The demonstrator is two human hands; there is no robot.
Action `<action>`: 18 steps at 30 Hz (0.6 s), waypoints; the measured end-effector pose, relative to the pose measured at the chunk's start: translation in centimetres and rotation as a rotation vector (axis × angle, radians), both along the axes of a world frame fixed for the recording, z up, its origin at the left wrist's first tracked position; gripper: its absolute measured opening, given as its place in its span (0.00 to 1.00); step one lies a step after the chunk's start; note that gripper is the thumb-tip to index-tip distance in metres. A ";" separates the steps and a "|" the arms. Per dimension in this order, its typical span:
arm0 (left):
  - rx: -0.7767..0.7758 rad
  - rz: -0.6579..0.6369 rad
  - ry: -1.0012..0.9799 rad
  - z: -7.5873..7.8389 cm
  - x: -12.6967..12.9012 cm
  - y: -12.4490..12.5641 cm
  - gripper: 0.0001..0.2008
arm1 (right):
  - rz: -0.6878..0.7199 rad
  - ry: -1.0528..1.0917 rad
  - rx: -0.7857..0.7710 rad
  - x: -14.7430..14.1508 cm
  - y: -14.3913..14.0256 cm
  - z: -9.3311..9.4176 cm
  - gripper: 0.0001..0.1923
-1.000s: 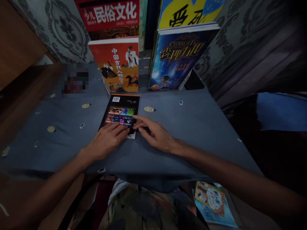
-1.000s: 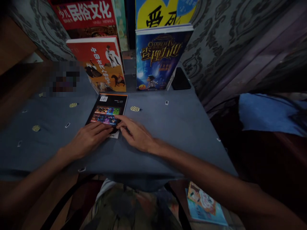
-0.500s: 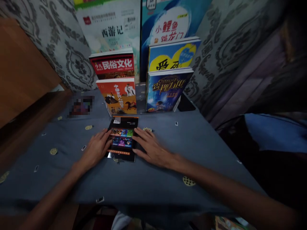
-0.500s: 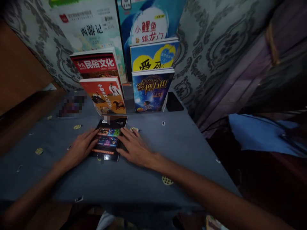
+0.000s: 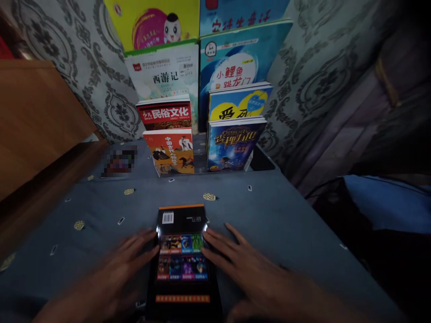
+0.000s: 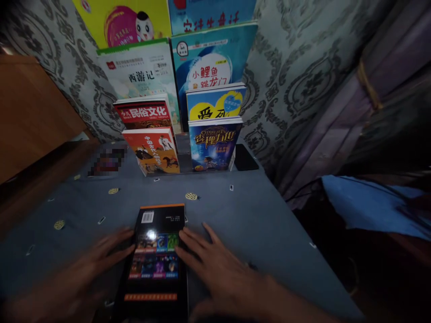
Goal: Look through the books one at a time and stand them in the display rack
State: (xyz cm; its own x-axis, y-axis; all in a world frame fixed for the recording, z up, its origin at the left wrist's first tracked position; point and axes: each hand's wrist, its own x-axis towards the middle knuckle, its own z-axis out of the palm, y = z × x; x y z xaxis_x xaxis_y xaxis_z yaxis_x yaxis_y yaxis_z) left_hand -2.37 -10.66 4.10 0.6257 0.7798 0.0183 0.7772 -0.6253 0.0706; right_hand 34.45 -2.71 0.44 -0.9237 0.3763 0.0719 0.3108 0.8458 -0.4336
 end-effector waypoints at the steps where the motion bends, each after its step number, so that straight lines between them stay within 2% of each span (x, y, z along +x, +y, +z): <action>1: 0.007 -0.019 0.004 -0.3 0.3 -0.7 0.47 | 0.012 -0.006 -0.002 0.1 -0.6 -0.2 0.54; 3: 0.041 -0.032 0.005 -1.4 0.9 -1.8 0.50 | 0.012 -0.029 0.006 0.1 -1.6 -0.6 0.54; 6: 0.126 0.018 0.020 -3.3 1.8 -2.7 0.49 | -0.021 -0.077 0.036 -0.4 -2.5 -0.9 0.49; 8: 0.142 0.028 0.007 -3.8 2.0 -2.9 0.47 | -0.056 -0.085 0.050 -0.7 -2.8 -0.7 0.45; 10: 0.103 0.022 -0.060 -3.7 1.6 -2.6 0.44 | -0.082 -0.063 0.044 -0.7 -2.9 -0.1 0.41; 12: 0.057 0.042 -0.247 -3.2 1.0 -1.9 0.37 | -0.104 -0.017 0.004 -0.5 -2.7 0.8 0.36; 15: 0.019 0.148 -0.601 -2.6 0.6 0.1 0.24 | -0.161 0.158 -0.084 -0.7 -1.5 2.3 0.26; 16: 0.000 0.195 -0.688 -2.4 0.8 1.0 0.22 | -0.192 0.246 -0.106 -1.0 -1.0 2.8 0.23; 18: -0.059 0.292 -0.864 -2.1 1.9 3.0 0.26 | -0.262 0.419 -0.137 -1.9 0.4 3.2 0.18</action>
State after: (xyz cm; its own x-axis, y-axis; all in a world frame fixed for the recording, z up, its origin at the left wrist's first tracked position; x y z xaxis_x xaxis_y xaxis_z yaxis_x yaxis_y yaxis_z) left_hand -0.49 -7.61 1.96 0.1906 0.9195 0.3437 0.5657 -0.3891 0.7270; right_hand 32.55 -2.29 3.65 -0.6997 0.6229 0.3499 0.2803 0.6898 -0.6676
